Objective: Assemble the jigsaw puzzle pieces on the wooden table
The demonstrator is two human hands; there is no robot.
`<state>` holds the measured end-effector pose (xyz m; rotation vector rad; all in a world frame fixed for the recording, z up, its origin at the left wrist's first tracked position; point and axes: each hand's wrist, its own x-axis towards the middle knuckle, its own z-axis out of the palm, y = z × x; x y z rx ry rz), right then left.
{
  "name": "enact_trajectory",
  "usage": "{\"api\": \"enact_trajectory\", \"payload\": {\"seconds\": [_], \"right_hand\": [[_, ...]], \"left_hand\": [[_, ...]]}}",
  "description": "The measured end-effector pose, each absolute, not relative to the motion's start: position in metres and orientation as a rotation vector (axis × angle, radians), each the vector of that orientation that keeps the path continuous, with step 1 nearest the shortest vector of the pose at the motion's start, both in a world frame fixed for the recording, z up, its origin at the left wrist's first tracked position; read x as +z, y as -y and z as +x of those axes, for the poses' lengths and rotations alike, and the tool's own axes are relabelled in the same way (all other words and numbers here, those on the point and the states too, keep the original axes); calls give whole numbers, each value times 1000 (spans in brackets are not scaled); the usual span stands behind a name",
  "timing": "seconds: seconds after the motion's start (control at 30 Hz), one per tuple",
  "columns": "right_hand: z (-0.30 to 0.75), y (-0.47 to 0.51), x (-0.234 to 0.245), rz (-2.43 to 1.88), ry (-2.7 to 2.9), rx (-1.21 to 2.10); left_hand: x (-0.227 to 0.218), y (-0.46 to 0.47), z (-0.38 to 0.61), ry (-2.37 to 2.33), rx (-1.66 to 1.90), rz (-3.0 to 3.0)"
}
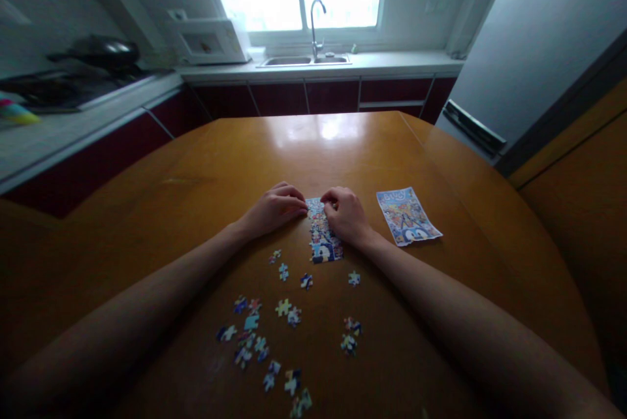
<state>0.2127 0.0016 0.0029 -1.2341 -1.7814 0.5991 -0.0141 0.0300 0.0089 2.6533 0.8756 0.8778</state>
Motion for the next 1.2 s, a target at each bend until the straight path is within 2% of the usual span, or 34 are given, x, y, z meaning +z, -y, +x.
{"api": "enact_trajectory", "payload": {"seconds": [0.3, 0.57, 0.83, 1.2], "right_hand": [[213, -3, 2, -1212, 1748, 609], [214, -4, 0, -1207, 1732, 619], [215, -4, 0, -1213, 1705, 631], [216, -6, -3, -1201, 1659, 654]], "left_hand": [[8, -31, -17, -1017, 1030, 2666], [7, -28, -17, -993, 895, 2765], [6, -29, -17, -1017, 1022, 2728], [6, -27, -16, -978, 921, 2761]]}}
